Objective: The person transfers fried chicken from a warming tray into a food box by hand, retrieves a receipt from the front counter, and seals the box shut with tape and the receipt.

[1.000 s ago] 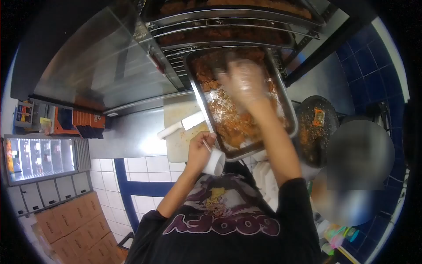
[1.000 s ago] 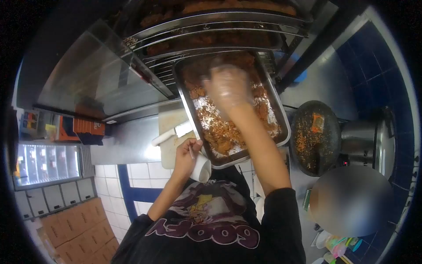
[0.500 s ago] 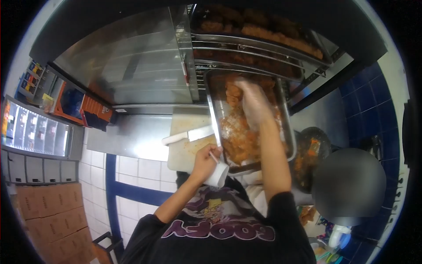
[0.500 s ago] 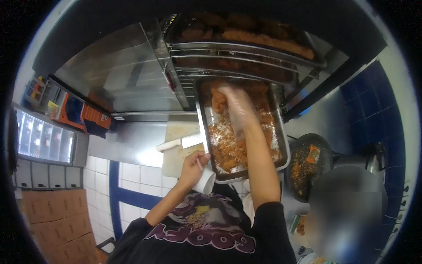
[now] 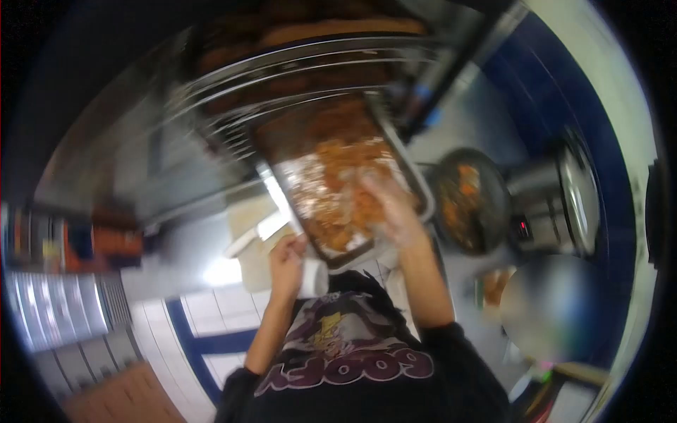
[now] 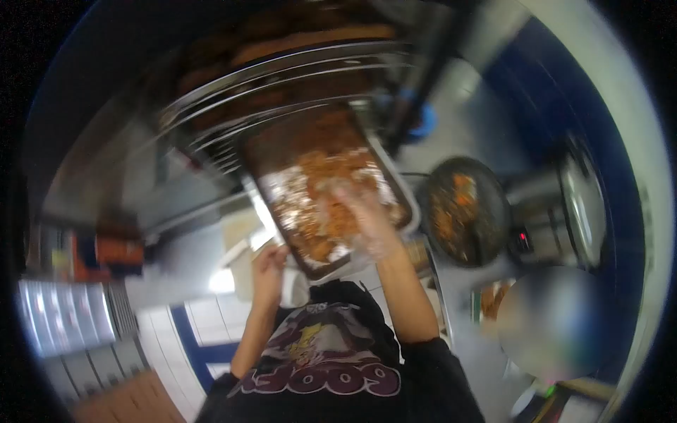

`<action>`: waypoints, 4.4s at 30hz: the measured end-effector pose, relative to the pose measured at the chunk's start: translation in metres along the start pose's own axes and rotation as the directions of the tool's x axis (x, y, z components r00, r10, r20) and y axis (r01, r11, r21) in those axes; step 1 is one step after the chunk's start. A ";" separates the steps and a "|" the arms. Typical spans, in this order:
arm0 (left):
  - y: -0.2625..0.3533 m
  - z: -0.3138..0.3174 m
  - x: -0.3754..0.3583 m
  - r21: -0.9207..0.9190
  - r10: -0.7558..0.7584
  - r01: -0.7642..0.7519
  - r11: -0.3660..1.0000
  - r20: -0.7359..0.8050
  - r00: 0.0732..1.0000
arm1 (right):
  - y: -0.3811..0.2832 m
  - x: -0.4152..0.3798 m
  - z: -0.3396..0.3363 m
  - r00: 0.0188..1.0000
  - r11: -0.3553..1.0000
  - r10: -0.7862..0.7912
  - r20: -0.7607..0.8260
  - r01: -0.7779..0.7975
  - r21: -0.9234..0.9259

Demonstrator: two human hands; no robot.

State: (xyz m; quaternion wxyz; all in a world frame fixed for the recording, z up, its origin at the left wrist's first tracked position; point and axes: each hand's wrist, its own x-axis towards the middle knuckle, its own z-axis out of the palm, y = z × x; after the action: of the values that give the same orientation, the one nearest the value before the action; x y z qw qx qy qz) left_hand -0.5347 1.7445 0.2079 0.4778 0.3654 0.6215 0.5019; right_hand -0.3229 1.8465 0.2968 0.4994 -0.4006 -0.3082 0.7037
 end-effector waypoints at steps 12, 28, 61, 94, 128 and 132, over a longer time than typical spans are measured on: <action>0.006 -0.005 0.009 -0.071 -0.162 0.165 0.984 0.055 0.985 | -0.002 -0.224 -0.257 0.208 0.509 -0.682 -0.701 -0.554 -0.659; -0.002 -0.012 0.018 -0.050 -0.083 0.088 0.995 0.108 0.991 | 0.002 -0.255 -0.326 -0.183 0.548 -0.508 -0.841 -0.823 -0.152; 0.028 0.003 -0.003 -0.047 -0.139 0.144 0.989 0.096 0.986 | 0.044 -0.049 0.014 0.959 -0.154 -0.050 0.278 0.267 -0.951; 0.017 0.001 0.004 -0.079 -0.175 0.177 0.981 0.030 0.984 | 0.051 -0.059 -0.025 0.992 0.963 -0.089 0.089 0.108 -0.247; 0.018 -0.001 0.005 -0.085 -0.088 0.093 0.992 0.061 0.994 | -0.005 -0.092 0.017 0.828 0.425 -0.529 0.189 0.450 -0.786; 0.017 -0.001 0.005 -0.110 -0.155 0.161 0.981 0.064 0.986 | -0.005 -0.093 0.018 0.750 0.132 -0.567 0.340 0.490 -0.862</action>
State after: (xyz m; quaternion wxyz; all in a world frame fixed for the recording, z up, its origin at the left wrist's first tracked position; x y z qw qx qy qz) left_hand -0.5378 1.7526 0.2237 0.5534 0.3006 0.6053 0.4868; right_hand -0.3200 1.7592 0.3338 0.4102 -0.4953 -0.7472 0.1676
